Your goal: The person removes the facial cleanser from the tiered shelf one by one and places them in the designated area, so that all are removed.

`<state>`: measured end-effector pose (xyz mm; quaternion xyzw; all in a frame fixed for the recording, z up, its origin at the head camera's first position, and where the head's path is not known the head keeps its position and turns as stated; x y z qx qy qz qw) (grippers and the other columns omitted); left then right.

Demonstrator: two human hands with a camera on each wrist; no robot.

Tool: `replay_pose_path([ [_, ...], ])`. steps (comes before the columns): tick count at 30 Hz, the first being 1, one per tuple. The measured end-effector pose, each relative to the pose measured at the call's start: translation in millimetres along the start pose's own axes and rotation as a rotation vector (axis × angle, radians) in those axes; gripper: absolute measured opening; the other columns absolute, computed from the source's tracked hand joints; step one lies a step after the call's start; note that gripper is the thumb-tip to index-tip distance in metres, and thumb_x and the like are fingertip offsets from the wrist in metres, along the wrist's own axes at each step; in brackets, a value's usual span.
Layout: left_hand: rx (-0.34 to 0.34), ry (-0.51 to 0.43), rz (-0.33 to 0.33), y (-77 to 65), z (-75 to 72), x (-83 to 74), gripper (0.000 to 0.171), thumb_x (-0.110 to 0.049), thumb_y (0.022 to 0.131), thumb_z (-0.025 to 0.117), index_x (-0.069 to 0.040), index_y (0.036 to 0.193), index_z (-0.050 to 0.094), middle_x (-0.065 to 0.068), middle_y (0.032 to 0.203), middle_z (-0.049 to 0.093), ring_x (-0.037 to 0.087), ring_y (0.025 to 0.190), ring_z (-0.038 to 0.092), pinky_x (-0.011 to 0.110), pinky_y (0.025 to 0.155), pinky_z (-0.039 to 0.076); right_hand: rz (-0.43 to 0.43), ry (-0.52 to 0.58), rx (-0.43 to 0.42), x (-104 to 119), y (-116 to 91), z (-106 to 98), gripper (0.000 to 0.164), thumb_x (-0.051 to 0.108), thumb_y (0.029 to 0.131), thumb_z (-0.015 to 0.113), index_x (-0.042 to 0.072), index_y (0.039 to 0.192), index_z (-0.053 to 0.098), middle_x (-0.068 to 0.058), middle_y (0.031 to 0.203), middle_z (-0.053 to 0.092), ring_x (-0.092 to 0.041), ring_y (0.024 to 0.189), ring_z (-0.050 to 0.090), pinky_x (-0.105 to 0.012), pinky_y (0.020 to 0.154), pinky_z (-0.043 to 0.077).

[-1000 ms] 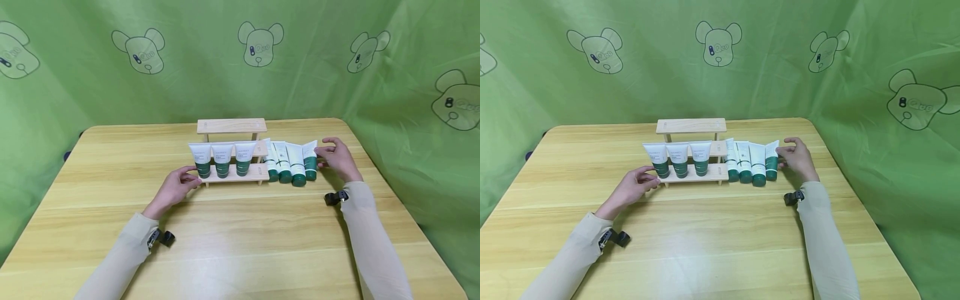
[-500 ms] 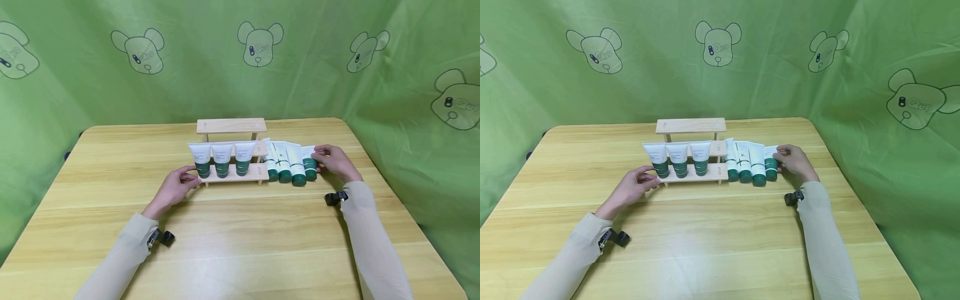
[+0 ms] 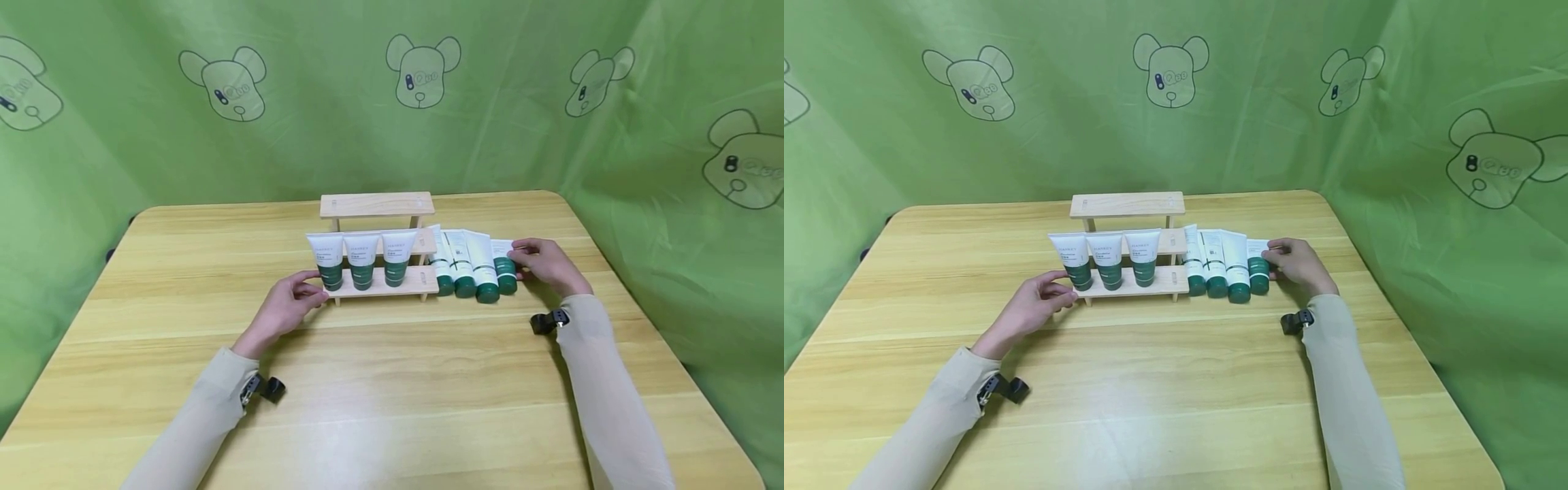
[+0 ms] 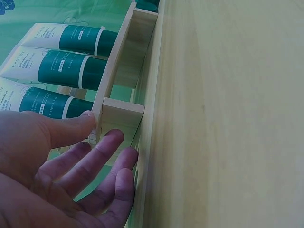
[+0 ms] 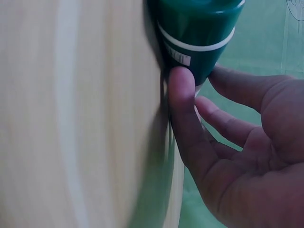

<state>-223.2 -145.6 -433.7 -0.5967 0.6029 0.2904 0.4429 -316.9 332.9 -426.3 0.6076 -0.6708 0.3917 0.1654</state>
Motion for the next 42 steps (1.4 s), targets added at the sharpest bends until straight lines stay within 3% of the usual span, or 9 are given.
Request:
replay_pose_path([
  [5, 0.001, 0.003, 0.004, 0.5, -0.2, -0.1, 0.055, -0.016, 0.098, 0.07, -0.007, 0.148, 0.05, 0.015, 0.119, 0.073, 0.028, 0.104, 0.069, 0.03, 0.079, 0.051, -0.006, 0.0, 0.008, 2, -1, -1, 0.053, 0.031, 0.109, 0.05, -0.001, 0.15, 0.042, -0.023, 0.136, 0.053, -0.026, 0.105, 0.06, -0.028, 0.086, 0.052],
  [11, 0.002, 0.003, -0.004, 1.2, -0.9, -0.1, 0.055, -0.017, 0.098, 0.07, -0.008, 0.149, 0.05, 0.015, 0.119, 0.073, 0.027, 0.103, 0.069, 0.03, 0.078, 0.051, -0.037, -0.036, 0.014, 7, -7, -4, 0.06, 0.041, 0.108, 0.049, -0.001, 0.151, 0.042, -0.026, 0.141, 0.05, -0.036, 0.121, 0.055, -0.045, 0.101, 0.047],
  [17, 0.001, 0.004, -0.008, 0.9, -1.0, -0.6, 0.056, -0.016, 0.098, 0.07, -0.008, 0.149, 0.05, 0.015, 0.119, 0.073, 0.027, 0.104, 0.068, 0.03, 0.078, 0.051, -0.113, -0.079, -0.099, 24, -16, -12, 0.067, 0.052, 0.104, 0.05, 0.004, 0.15, 0.045, -0.024, 0.144, 0.049, -0.041, 0.13, 0.049, -0.056, 0.105, 0.041],
  [27, -0.002, 0.002, -0.011, 0.6, -0.7, -0.1, 0.056, -0.017, 0.098, 0.07, -0.008, 0.149, 0.05, 0.015, 0.119, 0.073, 0.027, 0.103, 0.068, 0.03, 0.078, 0.05, -0.283, -0.014, -0.306, 65, -36, -22, 0.065, 0.056, 0.102, 0.052, 0.01, 0.149, 0.051, -0.017, 0.138, 0.057, -0.035, 0.129, 0.051, -0.05, 0.101, 0.043],
  [36, 0.0, 0.001, -0.01, 0.4, -0.9, 0.1, 0.055, -0.016, 0.098, 0.069, -0.008, 0.149, 0.05, 0.016, 0.119, 0.072, 0.028, 0.103, 0.068, 0.03, 0.078, 0.05, -0.384, 0.072, -0.399, 100, -56, -20, 0.056, 0.051, 0.101, 0.058, 0.015, 0.145, 0.056, -0.009, 0.131, 0.062, -0.018, 0.119, 0.058, -0.04, 0.105, 0.046],
  [42, 0.001, 0.002, -0.017, 0.6, -0.7, 1.0, 0.056, -0.017, 0.098, 0.07, -0.008, 0.149, 0.05, 0.016, 0.119, 0.072, 0.027, 0.103, 0.068, 0.03, 0.078, 0.05, -0.464, 0.12, -0.445, 122, -72, -12, 0.05, 0.043, 0.101, 0.063, 0.017, 0.142, 0.058, -0.004, 0.126, 0.065, -0.008, 0.111, 0.059, -0.026, 0.098, 0.048],
])
Point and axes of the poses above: each hand's wrist, its own y-axis towards the middle knuckle, its own z-axis out of the palm, x = y × z, the point moved 5 cm from there along y, towards the middle knuckle
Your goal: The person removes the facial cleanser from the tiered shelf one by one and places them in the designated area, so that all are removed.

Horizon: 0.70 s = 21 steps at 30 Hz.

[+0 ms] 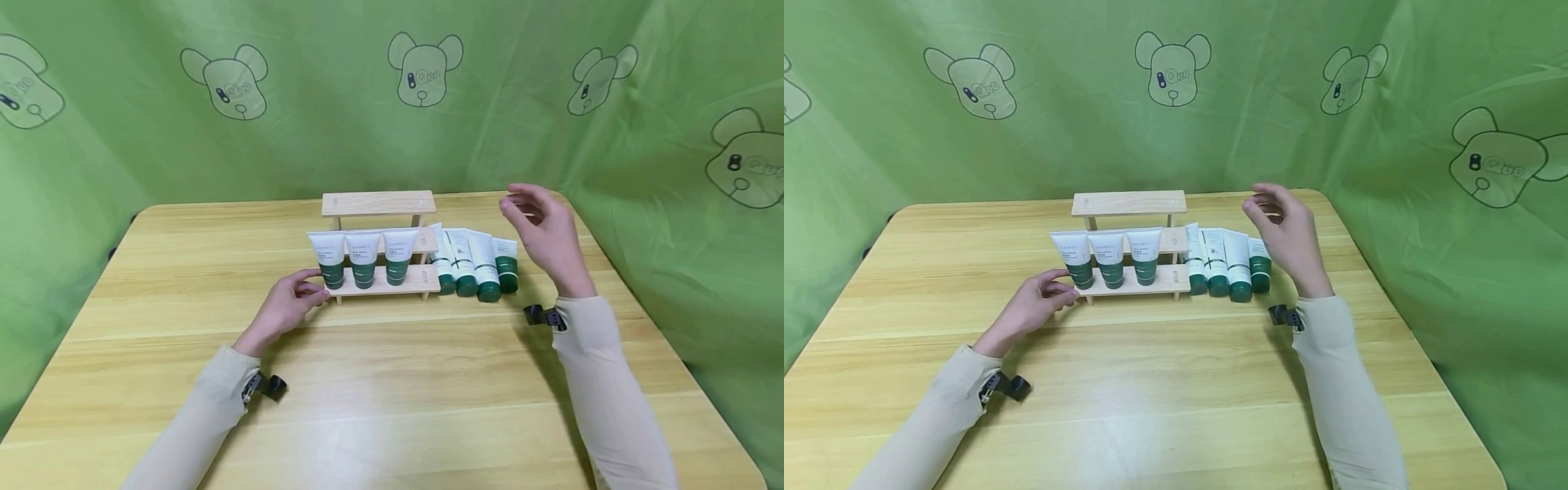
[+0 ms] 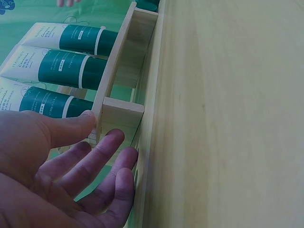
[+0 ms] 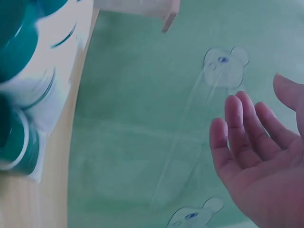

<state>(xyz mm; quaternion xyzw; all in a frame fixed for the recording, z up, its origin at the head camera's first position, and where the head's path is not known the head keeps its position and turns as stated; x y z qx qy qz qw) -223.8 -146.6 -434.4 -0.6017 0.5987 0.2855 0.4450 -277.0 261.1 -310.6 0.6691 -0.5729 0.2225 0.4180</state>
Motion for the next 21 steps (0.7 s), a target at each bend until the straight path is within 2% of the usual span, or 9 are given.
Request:
replay_pose_path([
  [4, 0.0, -0.005, -0.003, 0.2, 0.0, 0.2, 0.056, -0.017, 0.098, 0.07, -0.008, 0.149, 0.049, 0.015, 0.119, 0.072, 0.027, 0.102, 0.067, 0.03, 0.077, 0.05, -0.071, 0.04, -0.001, 17, -5, 7, 0.043, 0.034, 0.101, 0.066, 0.014, 0.139, 0.06, -0.005, 0.122, 0.067, -0.006, 0.107, 0.061, -0.021, 0.094, 0.048],
  [9, -0.002, -0.006, -0.002, -0.1, -0.3, 0.2, 0.056, -0.018, 0.098, 0.07, -0.008, 0.149, 0.05, 0.016, 0.118, 0.072, 0.027, 0.102, 0.068, 0.03, 0.077, 0.05, -0.11, 0.059, 0.064, 30, -12, 23, 0.041, 0.028, 0.101, 0.066, 0.011, 0.138, 0.06, -0.007, 0.121, 0.069, -0.006, 0.107, 0.063, -0.021, 0.095, 0.049],
  [15, -0.003, 0.005, 0.001, 0.1, -0.6, 0.7, 0.055, -0.018, 0.098, 0.069, -0.008, 0.149, 0.05, 0.015, 0.117, 0.073, 0.027, 0.101, 0.068, 0.03, 0.077, 0.05, -0.15, 0.088, 0.124, 37, -17, 45, 0.039, 0.024, 0.101, 0.067, 0.01, 0.137, 0.06, -0.009, 0.12, 0.07, -0.008, 0.107, 0.063, -0.022, 0.095, 0.05],
  [21, -0.001, 0.011, 0.005, 0.5, -0.3, 0.7, 0.055, -0.018, 0.098, 0.07, -0.009, 0.149, 0.05, 0.014, 0.117, 0.073, 0.026, 0.102, 0.068, 0.03, 0.078, 0.05, -0.175, 0.132, 0.148, 36, -21, 64, 0.037, 0.021, 0.1, 0.069, 0.007, 0.133, 0.06, -0.009, 0.12, 0.07, -0.009, 0.107, 0.063, -0.02, 0.094, 0.051],
])
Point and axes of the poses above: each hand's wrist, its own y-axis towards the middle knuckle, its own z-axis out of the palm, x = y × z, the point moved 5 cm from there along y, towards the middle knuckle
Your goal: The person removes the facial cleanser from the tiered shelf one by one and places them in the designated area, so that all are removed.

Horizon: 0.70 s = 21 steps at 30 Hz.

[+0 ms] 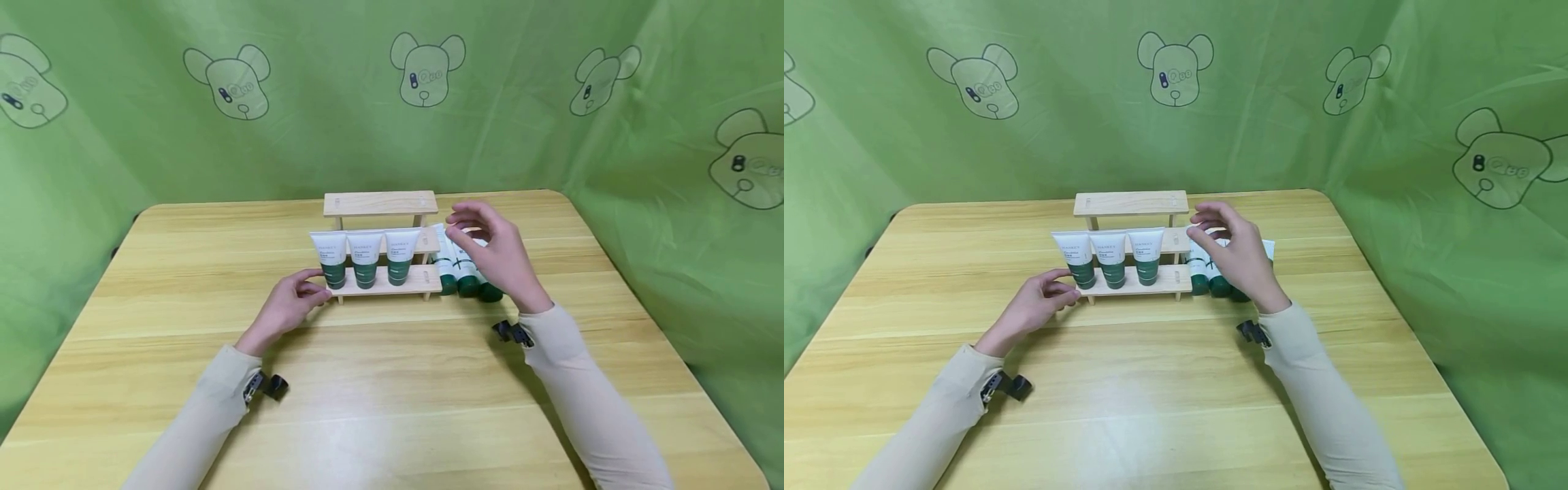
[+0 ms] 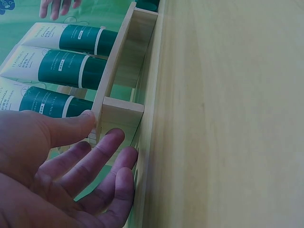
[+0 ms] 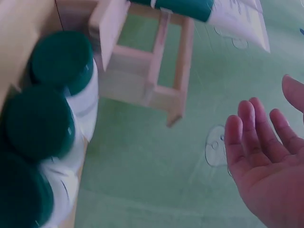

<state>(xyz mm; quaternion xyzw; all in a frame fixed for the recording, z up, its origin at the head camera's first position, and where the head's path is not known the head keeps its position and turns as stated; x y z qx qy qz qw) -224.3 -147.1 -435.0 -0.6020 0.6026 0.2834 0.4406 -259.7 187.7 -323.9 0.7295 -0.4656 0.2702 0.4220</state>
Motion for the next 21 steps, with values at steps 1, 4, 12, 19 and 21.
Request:
replay_pose_path([
  [1, -0.001, 0.001, 0.002, 0.1, 0.1, -0.2, 0.055, -0.018, 0.098, 0.07, -0.009, 0.149, 0.05, 0.014, 0.117, 0.073, 0.026, 0.102, 0.068, 0.03, 0.078, 0.05, 0.001, 0.007, 0.001, 0, 0, 3, 0.037, 0.021, 0.1, 0.069, 0.007, 0.133, 0.06, -0.009, 0.12, 0.07, -0.01, 0.108, 0.063, -0.021, 0.094, 0.051],
  [4, -0.002, 0.006, 0.003, 0.1, 0.0, -0.7, 0.056, -0.019, 0.098, 0.07, -0.008, 0.149, 0.05, 0.014, 0.117, 0.073, 0.027, 0.102, 0.068, 0.03, 0.079, 0.05, 0.004, 0.012, 0.011, -1, -1, 11, 0.037, 0.022, 0.099, 0.07, 0.007, 0.132, 0.061, -0.009, 0.121, 0.071, -0.013, 0.109, 0.064, -0.022, 0.093, 0.051],
  [12, -0.002, -0.001, -0.008, -0.1, -0.5, 0.2, 0.056, -0.019, 0.098, 0.07, -0.008, 0.15, 0.049, 0.015, 0.118, 0.072, 0.027, 0.102, 0.068, 0.03, 0.077, 0.05, 0.016, 0.025, 0.065, -7, -3, 37, 0.037, 0.025, 0.097, 0.073, 0.009, 0.13, 0.062, -0.005, 0.118, 0.071, -0.016, 0.109, 0.065, -0.028, 0.092, 0.054],
  [19, -0.003, -0.005, -0.012, 0.3, 0.2, 0.8, 0.057, -0.019, 0.098, 0.07, -0.009, 0.15, 0.049, 0.015, 0.118, 0.072, 0.027, 0.101, 0.068, 0.03, 0.077, 0.05, 0.02, 0.015, 0.108, -10, -8, 56, 0.04, 0.024, 0.096, 0.074, 0.009, 0.13, 0.062, -0.005, 0.112, 0.071, -0.019, 0.103, 0.068, -0.037, 0.091, 0.056],
  [21, -0.003, -0.003, -0.012, 0.7, 0.5, 0.9, 0.057, -0.019, 0.098, 0.07, -0.009, 0.15, 0.049, 0.015, 0.118, 0.072, 0.026, 0.101, 0.068, 0.03, 0.076, 0.05, 0.018, 0.008, 0.118, -10, -9, 60, 0.038, 0.024, 0.095, 0.075, 0.009, 0.127, 0.062, -0.005, 0.109, 0.071, -0.019, 0.099, 0.068, -0.039, 0.09, 0.056],
])
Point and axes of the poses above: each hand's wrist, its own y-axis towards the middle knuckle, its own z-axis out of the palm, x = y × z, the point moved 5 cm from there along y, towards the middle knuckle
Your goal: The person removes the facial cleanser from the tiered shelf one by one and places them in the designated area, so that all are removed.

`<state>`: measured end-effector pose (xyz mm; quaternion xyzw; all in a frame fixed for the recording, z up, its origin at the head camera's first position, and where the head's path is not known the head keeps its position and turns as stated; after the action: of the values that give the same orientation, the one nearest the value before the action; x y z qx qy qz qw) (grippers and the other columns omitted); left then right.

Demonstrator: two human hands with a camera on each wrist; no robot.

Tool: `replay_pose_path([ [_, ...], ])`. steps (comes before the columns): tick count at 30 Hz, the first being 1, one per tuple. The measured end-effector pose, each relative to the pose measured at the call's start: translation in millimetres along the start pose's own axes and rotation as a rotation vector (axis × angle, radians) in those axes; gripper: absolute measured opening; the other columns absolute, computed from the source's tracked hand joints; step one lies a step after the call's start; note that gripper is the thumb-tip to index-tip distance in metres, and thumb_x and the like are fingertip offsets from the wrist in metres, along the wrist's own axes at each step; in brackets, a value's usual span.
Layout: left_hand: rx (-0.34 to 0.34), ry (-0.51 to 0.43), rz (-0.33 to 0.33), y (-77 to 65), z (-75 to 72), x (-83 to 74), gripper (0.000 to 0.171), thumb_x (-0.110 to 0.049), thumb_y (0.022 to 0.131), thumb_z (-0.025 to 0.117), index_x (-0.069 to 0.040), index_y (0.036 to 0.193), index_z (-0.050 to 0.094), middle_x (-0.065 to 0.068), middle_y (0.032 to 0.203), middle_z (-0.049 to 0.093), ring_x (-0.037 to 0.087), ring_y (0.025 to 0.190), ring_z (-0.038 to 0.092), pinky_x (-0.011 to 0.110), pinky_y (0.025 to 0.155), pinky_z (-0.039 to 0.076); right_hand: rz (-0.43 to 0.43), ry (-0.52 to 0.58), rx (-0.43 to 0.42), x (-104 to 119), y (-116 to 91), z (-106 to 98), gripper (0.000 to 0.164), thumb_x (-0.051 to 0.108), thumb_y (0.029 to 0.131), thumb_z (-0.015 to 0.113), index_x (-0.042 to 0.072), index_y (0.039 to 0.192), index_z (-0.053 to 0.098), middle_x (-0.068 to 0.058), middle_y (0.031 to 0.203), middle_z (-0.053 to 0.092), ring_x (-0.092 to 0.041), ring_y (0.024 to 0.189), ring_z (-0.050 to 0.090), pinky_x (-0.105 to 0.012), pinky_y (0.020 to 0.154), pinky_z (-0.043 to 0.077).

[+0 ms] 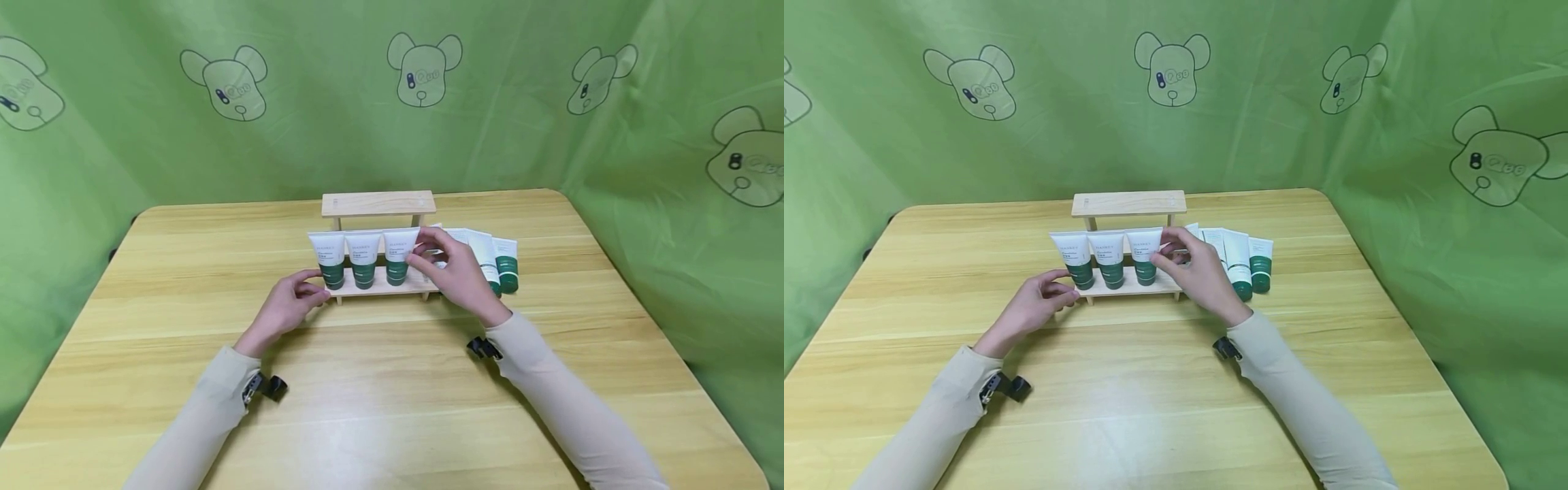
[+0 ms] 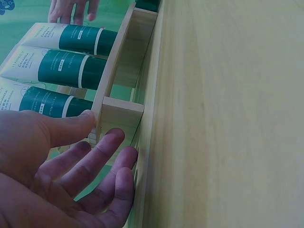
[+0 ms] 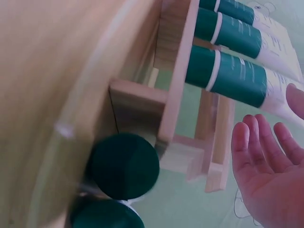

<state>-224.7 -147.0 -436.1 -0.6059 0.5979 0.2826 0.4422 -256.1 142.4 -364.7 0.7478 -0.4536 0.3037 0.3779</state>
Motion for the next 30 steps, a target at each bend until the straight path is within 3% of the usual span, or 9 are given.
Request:
replay_pose_path([
  [11, 0.0, 0.002, 0.005, 0.1, -0.6, -1.2, 0.056, -0.02, 0.098, 0.07, -0.009, 0.15, 0.049, 0.015, 0.118, 0.073, 0.027, 0.102, 0.068, 0.03, 0.077, 0.05, -0.007, -0.025, 0.016, -1, -2, 12, 0.024, 0.024, 0.097, 0.072, 0.013, 0.115, 0.062, -0.004, 0.101, 0.068, -0.02, 0.094, 0.065, -0.037, 0.089, 0.057],
  [30, 0.001, 0.001, 0.007, 0.0, 0.1, 0.2, 0.057, -0.02, 0.098, 0.07, -0.009, 0.15, 0.049, 0.015, 0.118, 0.073, 0.027, 0.103, 0.068, 0.03, 0.077, 0.051, 0.009, -0.05, -0.005, 1, -4, 7, 0.018, 0.023, 0.099, 0.07, 0.01, 0.107, 0.06, -0.007, 0.103, 0.071, -0.02, 0.096, 0.066, -0.038, 0.087, 0.057],
])
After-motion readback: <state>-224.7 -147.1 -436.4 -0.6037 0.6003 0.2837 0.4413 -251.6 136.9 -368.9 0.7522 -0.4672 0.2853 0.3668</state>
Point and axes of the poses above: each hand's wrist, its own y-axis towards the middle knuckle, its own z-axis out of the palm, x = y × z, the point moved 5 cm from there along y, towards the middle knuckle
